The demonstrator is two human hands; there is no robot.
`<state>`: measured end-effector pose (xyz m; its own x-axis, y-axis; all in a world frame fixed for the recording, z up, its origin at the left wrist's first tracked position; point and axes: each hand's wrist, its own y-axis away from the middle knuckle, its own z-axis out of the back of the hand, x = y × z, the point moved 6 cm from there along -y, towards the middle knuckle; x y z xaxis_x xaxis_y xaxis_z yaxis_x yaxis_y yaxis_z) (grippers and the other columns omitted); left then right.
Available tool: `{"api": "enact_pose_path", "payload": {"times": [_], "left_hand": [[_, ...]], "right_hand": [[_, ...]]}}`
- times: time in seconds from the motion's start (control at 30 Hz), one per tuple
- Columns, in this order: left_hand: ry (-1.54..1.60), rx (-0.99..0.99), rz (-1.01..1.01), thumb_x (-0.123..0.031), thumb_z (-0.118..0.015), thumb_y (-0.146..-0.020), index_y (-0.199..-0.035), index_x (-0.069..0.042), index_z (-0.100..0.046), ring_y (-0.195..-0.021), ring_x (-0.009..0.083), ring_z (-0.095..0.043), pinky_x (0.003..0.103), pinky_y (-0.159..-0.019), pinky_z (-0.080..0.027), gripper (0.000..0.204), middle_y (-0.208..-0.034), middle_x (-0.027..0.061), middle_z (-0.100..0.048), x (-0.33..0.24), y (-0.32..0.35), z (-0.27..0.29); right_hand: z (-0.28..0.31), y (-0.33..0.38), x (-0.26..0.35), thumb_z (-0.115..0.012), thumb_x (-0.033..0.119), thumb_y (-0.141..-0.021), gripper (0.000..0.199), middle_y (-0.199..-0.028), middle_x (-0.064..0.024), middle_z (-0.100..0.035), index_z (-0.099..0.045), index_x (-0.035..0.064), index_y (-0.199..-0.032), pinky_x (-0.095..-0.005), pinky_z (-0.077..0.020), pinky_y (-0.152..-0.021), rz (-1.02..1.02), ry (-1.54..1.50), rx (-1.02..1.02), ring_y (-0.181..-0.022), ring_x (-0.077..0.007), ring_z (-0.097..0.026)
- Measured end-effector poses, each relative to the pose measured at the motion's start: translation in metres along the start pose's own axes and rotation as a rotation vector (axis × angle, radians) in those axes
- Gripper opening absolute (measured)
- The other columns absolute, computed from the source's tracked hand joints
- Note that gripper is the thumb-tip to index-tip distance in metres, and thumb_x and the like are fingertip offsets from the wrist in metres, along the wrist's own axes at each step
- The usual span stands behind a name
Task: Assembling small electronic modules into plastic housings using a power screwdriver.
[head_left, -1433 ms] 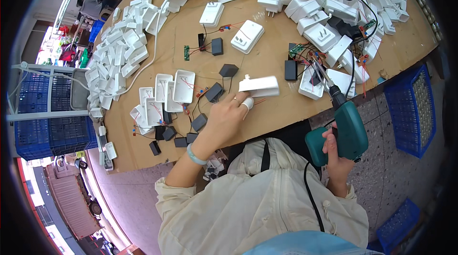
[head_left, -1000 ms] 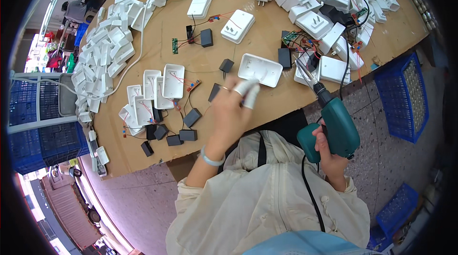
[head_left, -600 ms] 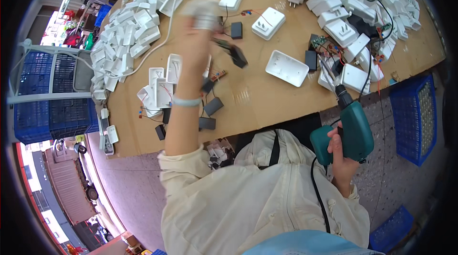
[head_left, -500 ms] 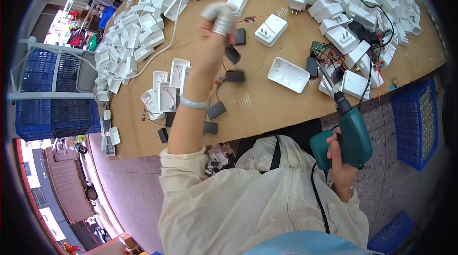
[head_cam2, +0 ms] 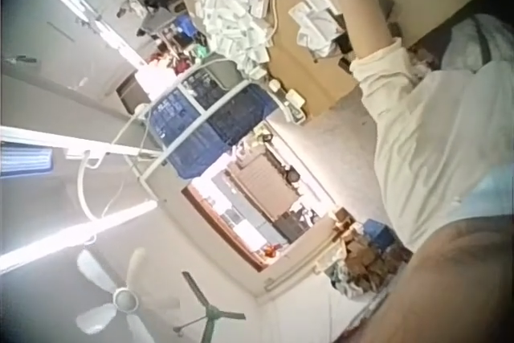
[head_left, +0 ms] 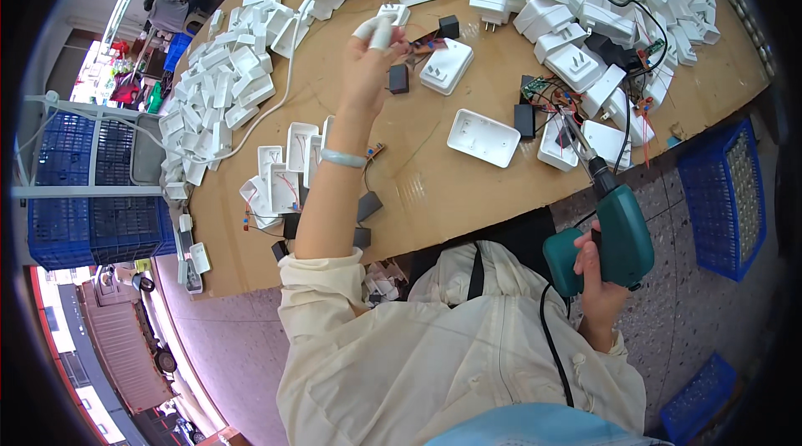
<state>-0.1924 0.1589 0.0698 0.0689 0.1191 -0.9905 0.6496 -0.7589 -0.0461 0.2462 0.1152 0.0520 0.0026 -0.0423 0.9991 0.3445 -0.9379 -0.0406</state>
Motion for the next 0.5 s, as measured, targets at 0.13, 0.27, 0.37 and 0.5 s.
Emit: {"api": "enact_pose_path", "payload": {"times": [0.13,0.27,0.37,0.5], "left_hand": [[0.280,0.053,0.127,-0.020,-0.062,-0.102,-0.125,0.001,-0.062,-0.102,0.0263,-0.068,0.037,-0.090,-0.058,0.031,-0.113,0.0151,-0.065,-0.003,0.002,0.015],[-0.803,0.206,-0.214,-0.017,-0.072,-0.091,-0.126,-0.004,-0.065,-0.100,0.0302,-0.067,0.042,-0.085,-0.056,0.038,-0.123,0.0158,-0.065,0.007,-0.003,0.003],[-1.336,0.187,-0.711,-0.013,-0.073,-0.087,-0.125,-0.003,-0.066,-0.095,0.0338,-0.064,0.045,-0.084,-0.055,0.040,-0.116,0.0177,-0.069,0.003,0.013,-0.021],[-1.475,0.292,-0.338,-0.013,-0.073,-0.085,-0.113,-0.002,-0.072,-0.097,0.0403,-0.063,0.047,-0.083,-0.054,0.030,-0.099,0.0200,-0.072,0.019,-0.016,-0.021]], "right_hand": [[0.001,-0.005,0.003,-0.061,0.005,-0.102,0.029,-0.095,-0.0090,-0.066,-0.056,-0.0034,-0.129,-0.0222,-0.0438,-0.059,0.002,0.021,-0.013,-0.064,-0.0063,-0.051],[-0.001,-0.007,0.005,-0.060,0.005,-0.102,0.028,-0.095,-0.0089,-0.066,-0.056,-0.0032,-0.129,-0.0222,-0.0438,-0.059,0.017,0.000,-0.010,-0.064,-0.0062,-0.051],[0.000,-0.007,0.004,-0.060,0.005,-0.102,0.028,-0.095,-0.0089,-0.066,-0.056,-0.0031,-0.128,-0.0222,-0.0437,-0.059,0.021,0.003,-0.015,-0.064,-0.0061,-0.051],[0.002,-0.007,0.005,-0.060,0.004,-0.102,0.028,-0.095,-0.0086,-0.066,-0.056,-0.0031,-0.128,-0.0220,-0.0434,-0.059,0.020,0.008,-0.023,-0.064,-0.0061,-0.051]]}}
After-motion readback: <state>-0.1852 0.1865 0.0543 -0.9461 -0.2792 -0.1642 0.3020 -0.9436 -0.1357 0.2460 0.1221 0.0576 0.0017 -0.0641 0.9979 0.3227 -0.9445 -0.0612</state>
